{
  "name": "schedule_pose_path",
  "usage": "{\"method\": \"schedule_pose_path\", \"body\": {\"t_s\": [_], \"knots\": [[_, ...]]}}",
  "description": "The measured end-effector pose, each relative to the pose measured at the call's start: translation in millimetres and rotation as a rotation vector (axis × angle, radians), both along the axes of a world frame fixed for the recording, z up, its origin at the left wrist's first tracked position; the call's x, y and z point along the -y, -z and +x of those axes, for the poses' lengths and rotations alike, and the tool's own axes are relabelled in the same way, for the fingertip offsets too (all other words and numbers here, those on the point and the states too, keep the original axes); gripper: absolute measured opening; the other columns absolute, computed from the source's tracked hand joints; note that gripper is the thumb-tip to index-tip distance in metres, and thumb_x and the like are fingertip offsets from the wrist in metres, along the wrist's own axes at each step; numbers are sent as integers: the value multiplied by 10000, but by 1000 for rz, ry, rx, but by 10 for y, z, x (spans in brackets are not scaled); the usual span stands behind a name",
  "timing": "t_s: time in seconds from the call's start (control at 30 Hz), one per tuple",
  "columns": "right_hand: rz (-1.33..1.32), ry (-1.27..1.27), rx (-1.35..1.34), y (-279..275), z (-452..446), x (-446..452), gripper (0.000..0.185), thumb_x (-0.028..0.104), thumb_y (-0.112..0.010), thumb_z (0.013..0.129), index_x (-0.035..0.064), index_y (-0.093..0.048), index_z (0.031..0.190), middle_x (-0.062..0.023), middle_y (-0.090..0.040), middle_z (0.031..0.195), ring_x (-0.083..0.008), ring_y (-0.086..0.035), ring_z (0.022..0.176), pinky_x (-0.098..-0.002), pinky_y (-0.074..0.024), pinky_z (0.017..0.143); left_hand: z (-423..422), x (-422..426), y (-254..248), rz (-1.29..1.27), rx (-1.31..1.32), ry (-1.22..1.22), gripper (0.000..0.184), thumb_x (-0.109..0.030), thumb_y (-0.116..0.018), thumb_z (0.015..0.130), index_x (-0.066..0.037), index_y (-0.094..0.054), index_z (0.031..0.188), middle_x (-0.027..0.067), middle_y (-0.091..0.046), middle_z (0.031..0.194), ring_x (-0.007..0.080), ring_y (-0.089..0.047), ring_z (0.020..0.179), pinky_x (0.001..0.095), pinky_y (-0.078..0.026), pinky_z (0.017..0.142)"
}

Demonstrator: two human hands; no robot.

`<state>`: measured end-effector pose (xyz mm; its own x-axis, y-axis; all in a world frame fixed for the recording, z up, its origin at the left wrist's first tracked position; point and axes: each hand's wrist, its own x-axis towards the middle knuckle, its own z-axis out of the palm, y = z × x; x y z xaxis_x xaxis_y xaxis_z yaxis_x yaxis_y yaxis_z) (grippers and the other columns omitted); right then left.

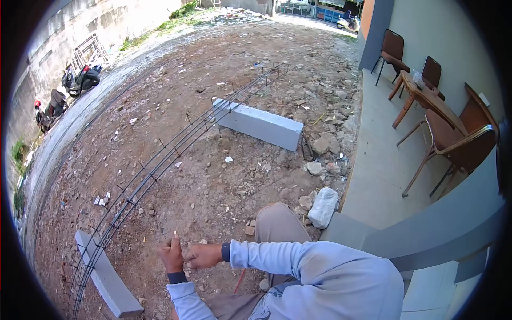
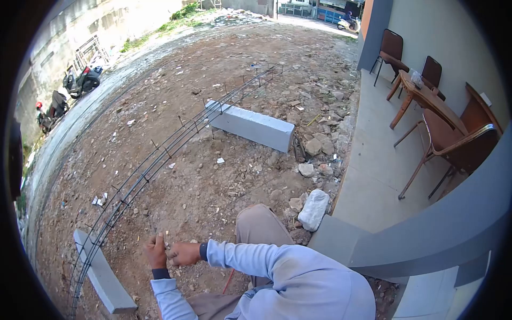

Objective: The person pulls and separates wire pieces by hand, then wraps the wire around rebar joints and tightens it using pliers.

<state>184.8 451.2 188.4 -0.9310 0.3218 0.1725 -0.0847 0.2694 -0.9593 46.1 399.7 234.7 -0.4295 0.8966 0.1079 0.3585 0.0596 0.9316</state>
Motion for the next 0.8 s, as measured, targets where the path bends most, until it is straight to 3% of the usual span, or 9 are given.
{"method": "schedule_pose_path", "body": {"t_s": [0.07, 0.1, 0.2, 0.27, 0.33, 0.47, 0.57, 0.67, 0.8], "knots": [[-477, -158, 136, -891, 242, 56, 258, 257, -524, 889, 29, -551, 773, -39, -482, 537, -132, -449, 409, -290, -391, 403, 49, 35, -195, 33, 224, -34, 366, -189, -575, 907, -94, -470, 571, -53, -435, 512, 32, -363, 471, 240, -267, 425], [-504, -126, 113, -1047, 266, 60, 249, 260, -542, 891, 45, -554, 768, 3, -466, 545, -59, -443, 430, -242, -347, 363, 85, 26, -263, 46, 338, -49, 364, -190, -573, 909, -96, -473, 572, -53, -438, 515, 30, -371, 474, 235, -272, 427], [-319, 90, -61, -1202, 186, 42, 208, 219, -547, 888, 34, -555, 794, -53, -506, 558, -150, -484, 442, -289, -391, 406, 103, -6, -347, 201, 481, -81, 353, -194, -570, 912, -99, -493, 580, -43, -455, 521, 27, -396, 486, 221, -285, 436], [314, 480, -279, -910, 29, -72, 137, 165, -544, 873, 34, -556, 836, -137, -552, 608, -291, -557, 528, -375, -447, 484, 70, -1, -242, 183, 392, -175, 348, -192, -572, 908, -98, -492, 582, -34, -452, 521, 34, -397, 489, 234, -290, 439], [424, 661, -128, -868, 77, -111, 104, 136, -543, 850, 33, -558, 861, -192, -585, 705, -391, -584, 664, -459, -464, 581, 13, 34, -179, 190, 242, -253, 352, -195, -575, 904, -100, -483, 578, -40, -441, 518, 36, -391, 487, 242, -289, 438], [513, 534, 237, -671, 167, -43, 133, 165, -550, 849, 40, -575, 888, -200, -604, 741, -398, -598, 679, -485, -466, 591, -48, 12, 100, 108, 17, -290, 418, -192, -600, 879, -55, -429, 522, -49, -378, 486, 49, -309, 479, 281, -251, 429], [479, 181, -11, -237, 91, 22, 188, 222, -552, 878, 37, -586, 887, -145, -594, 647, -294, -598, 548, -399, -466, 496, 103, 86, -98, 71, -113, -225, 417, -185, -602, 871, -43, -429, 520, -50, -365, 482, 52, -291, 488, 292, -239, 424], [-438, -304, 382, -959, 247, -57, 233, 249, -530, 913, 30, -595, 869, -52, -558, 587, -134, -539, 470, -281, -422, 428, 60, 100, -140, 64, 67, -157, 376, -190, -605, 873, -62, -487, 539, -45, -430, 497, 43, -367, 485, 263, -283, 432], [-393, 15, 124, -1286, 254, -5, 236, 223, -505, 933, 28, -587, 830, -2, -523, 569, -51, -492, 476, -217, -380, 414, 46, 33, -222, 125, 325, -221, 356, -200, -610, 872, -76, -522, 549, -38, -466, 503, 36, -397, 479, 250, -302, 434]]}}
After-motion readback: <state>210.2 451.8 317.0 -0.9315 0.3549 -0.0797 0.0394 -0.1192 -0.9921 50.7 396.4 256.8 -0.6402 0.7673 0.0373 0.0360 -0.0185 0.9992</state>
